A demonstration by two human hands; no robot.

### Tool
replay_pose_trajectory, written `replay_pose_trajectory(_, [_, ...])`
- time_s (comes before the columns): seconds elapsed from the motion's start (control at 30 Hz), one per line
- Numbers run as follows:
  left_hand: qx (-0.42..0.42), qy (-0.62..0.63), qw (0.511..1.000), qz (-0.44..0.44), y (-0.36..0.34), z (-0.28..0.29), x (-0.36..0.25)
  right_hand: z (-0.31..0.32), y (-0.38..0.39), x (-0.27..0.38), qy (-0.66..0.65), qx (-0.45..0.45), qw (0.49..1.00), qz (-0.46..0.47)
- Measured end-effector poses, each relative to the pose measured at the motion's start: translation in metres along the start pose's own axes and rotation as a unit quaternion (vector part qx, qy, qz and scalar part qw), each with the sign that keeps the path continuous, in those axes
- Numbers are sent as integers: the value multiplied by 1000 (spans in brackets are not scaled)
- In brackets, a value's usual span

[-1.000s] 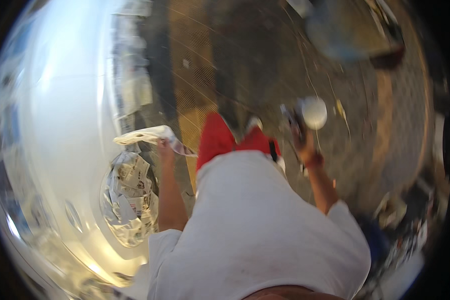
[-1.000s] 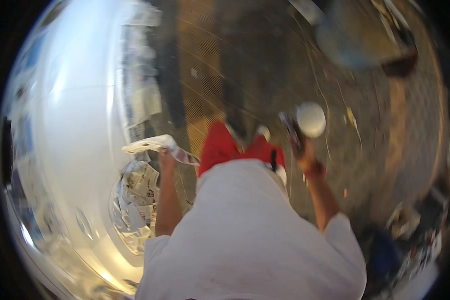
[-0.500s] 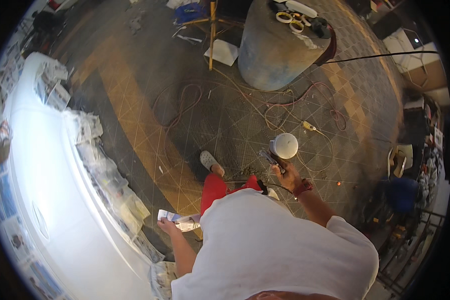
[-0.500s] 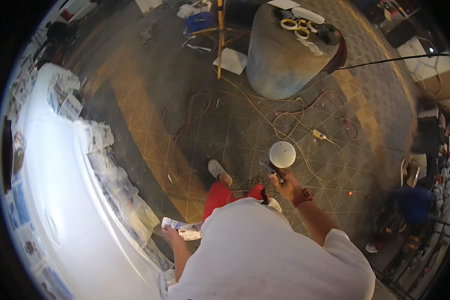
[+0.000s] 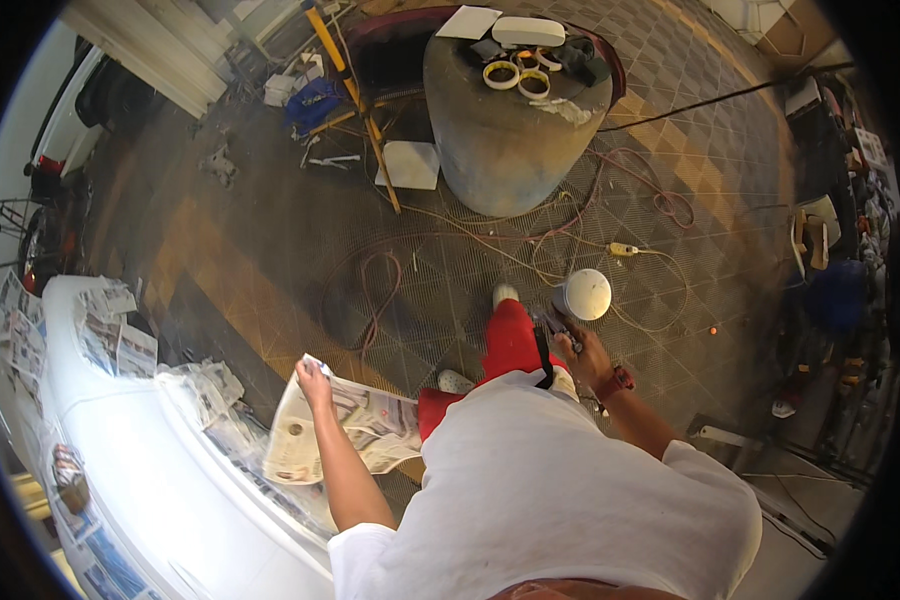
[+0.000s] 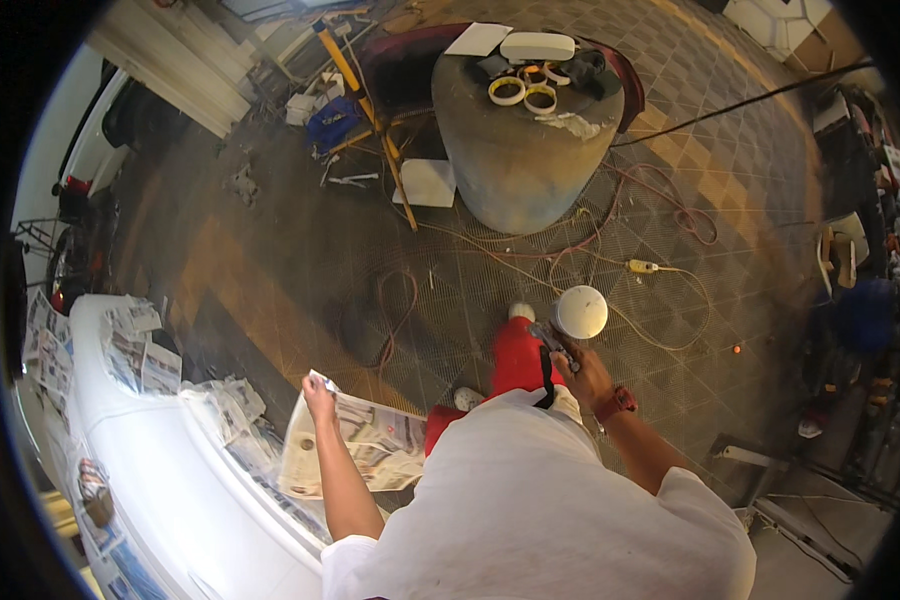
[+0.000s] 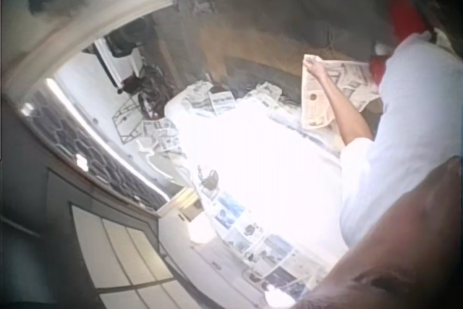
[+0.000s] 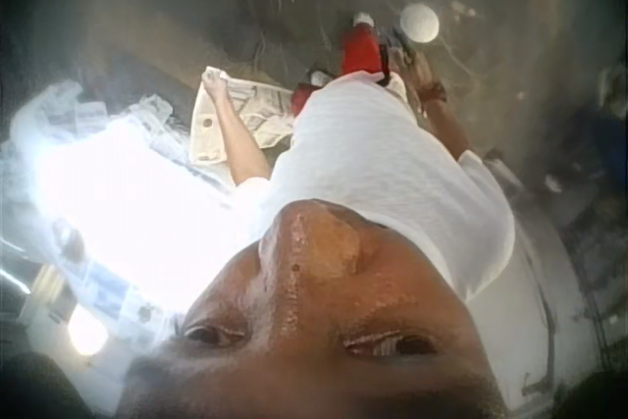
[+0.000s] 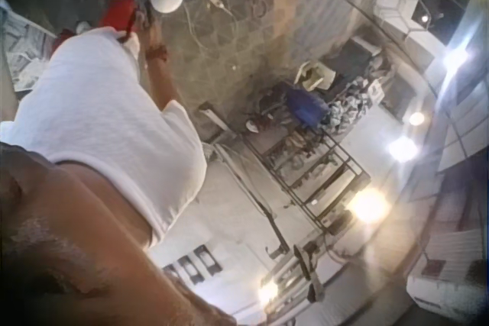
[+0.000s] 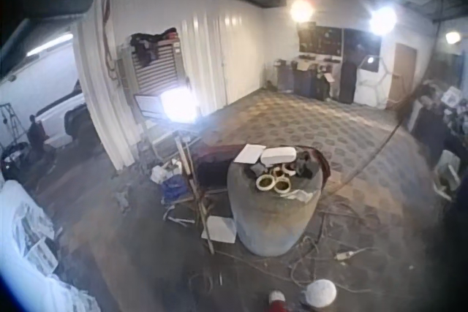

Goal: The person uses a spray gun to apply white paint to the side of a car. The vehicle is partially masked with newspaper and tape to protect adjacent areas. The person moves along the side of the car, applying paint in steady, overlapping strokes to ensure even coverage.

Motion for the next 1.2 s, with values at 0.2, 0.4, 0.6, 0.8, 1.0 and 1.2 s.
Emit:
replay_pose_trajectory(0.2, [34, 60, 972, -223, -64, -142, -235, 41, -90, -3, -57, 14, 998, -20])
replay_pose_trajectory(0.4, [163, 148, 954, -202, -52, -334, -460, 101, -182, -16, -98, 4, 994, 49])
replay_pose_trajectory(0.6, [418, 294, 854, -94, 7, -519, -624, 154, -233, -29, -47, 36, 998, 6])
replay_pose_trajectory(0.8, [473, 271, 833, -90, 33, -636, -710, 172, -239, -37, -103, -9, 995, 11])
replay_pose_trajectory(1.0, [458, 241, 841, -157, 45, -736, -803, 179, -237, -32, -147, 24, 988, -49])
replay_pose_trajectory(1.2, [470, 159, 815, -299, 70, -856, -862, 172, -235, -29, -137, -42, 989, -18])
Point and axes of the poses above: each hand's wrist, its own y-axis away from the middle knuckle, its own z-axis out of the back of the hand, x = y × z, the point moved 8 cm from there along -y, towards the middle knuckle, and after that the axes turned 1 degree about -z, right-handed, at the moved point
